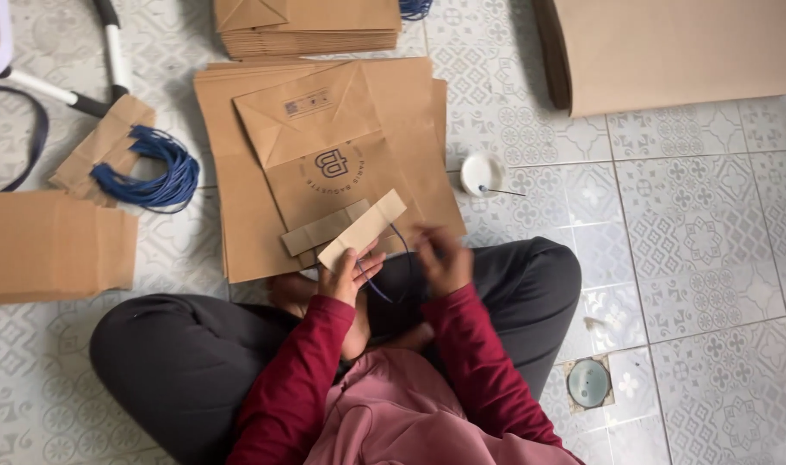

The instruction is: Attaching cord handles to paper bags using glue and cardboard reinforcement strips.

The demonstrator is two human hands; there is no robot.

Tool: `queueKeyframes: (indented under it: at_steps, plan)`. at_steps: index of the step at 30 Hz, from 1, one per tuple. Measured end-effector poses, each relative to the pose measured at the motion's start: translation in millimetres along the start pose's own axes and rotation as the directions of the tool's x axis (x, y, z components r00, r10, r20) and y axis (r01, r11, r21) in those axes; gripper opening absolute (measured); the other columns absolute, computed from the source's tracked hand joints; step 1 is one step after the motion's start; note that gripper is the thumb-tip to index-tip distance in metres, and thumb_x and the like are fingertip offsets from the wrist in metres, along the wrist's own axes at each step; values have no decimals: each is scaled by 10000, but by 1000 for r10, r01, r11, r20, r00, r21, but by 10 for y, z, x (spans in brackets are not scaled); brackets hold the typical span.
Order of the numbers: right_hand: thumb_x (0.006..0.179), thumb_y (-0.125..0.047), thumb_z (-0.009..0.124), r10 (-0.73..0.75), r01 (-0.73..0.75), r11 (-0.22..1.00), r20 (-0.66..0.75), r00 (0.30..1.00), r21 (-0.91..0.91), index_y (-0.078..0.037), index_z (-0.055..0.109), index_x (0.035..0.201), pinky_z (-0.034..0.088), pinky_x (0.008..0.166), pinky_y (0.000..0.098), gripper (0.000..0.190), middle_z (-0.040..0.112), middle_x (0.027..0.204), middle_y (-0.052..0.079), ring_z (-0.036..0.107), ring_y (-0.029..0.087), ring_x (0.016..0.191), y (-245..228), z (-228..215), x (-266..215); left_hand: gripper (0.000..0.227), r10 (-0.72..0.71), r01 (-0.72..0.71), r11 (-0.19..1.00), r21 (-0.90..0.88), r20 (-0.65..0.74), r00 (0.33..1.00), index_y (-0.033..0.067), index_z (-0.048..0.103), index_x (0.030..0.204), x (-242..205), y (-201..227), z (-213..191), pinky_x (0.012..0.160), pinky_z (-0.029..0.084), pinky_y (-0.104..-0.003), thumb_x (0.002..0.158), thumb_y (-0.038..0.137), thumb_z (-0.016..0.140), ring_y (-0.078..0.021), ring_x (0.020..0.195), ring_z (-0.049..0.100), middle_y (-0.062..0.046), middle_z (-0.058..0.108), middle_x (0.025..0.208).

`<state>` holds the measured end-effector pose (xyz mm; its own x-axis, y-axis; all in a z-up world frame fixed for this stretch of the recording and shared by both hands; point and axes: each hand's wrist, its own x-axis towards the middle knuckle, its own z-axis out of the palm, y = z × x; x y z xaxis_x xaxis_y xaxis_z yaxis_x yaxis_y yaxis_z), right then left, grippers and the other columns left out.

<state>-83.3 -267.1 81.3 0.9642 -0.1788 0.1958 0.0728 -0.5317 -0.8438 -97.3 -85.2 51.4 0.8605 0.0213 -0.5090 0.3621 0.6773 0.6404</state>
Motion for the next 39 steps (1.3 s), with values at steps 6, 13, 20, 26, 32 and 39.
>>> queueKeyframes:
  at_steps: [6, 13, 20, 26, 32, 39]
  plan:
    - [897, -75, 801, 824, -264, 354, -166, 542, 897, -133, 404, 1386, 596, 738, 328, 632, 537, 1163, 113, 659, 237, 886, 1288, -892, 841, 251, 0, 4, 996, 90, -34, 999, -119, 642, 1132, -17, 78, 88, 844, 655, -519, 941, 44, 652, -365, 854, 762, -287, 713, 1145]
    - [894, -161, 824, 852, -466, 340, -57, 521, 817, -125, 468, 1412, 566, 744, 330, 629, 533, 1119, 99, 657, 250, 911, 1890, -706, 1065, 263, 19, -18, 995, 93, -11, 1000, -122, 662, 1125, 16, 44, 49, 829, 647, -514, 927, 51, 669, -346, 823, 757, -288, 714, 1141]
    - [874, -95, 779, 410, -452, 892, -372, 833, -29, -198, 805, 1021, 582, 649, 281, 182, 743, 761, 6, 709, 130, 660, 1890, -582, 972, 260, 25, -25, 996, 82, 10, 1000, -84, 654, 1154, 18, 5, -6, 827, 651, -490, 929, 46, 664, -320, 819, 759, -274, 715, 1146]
    - [919, -158, 760, 282, -359, 915, -347, 895, -184, -219, 800, 1045, 580, 785, 327, 145, 745, 751, -9, 721, 155, 732, 1506, -602, 907, 260, 56, -56, 997, 57, 10, 998, -63, 655, 1157, 52, -47, -104, 828, 653, -484, 924, 52, 676, -309, 820, 758, -268, 720, 1139]
    - [907, -178, 765, 340, -385, 914, -282, 897, -124, -211, 804, 1006, 574, 747, 320, 111, 741, 720, 0, 703, 140, 676, 1333, -569, 862, 251, 51, -53, 997, 59, 26, 998, -57, 662, 1161, 68, -83, -157, 841, 650, -482, 931, 43, 668, -313, 842, 756, -257, 718, 1156]
    - [928, -222, 747, 389, -421, 906, -301, 871, -48, -166, 788, 932, 568, 731, 311, 69, 739, 704, 17, 699, 137, 662, 1260, -556, 868, 257, 51, -54, 997, 55, 47, 998, -43, 658, 1172, 54, -54, -162, 848, 653, -479, 932, 47, 668, -313, 858, 754, -242, 720, 1163]
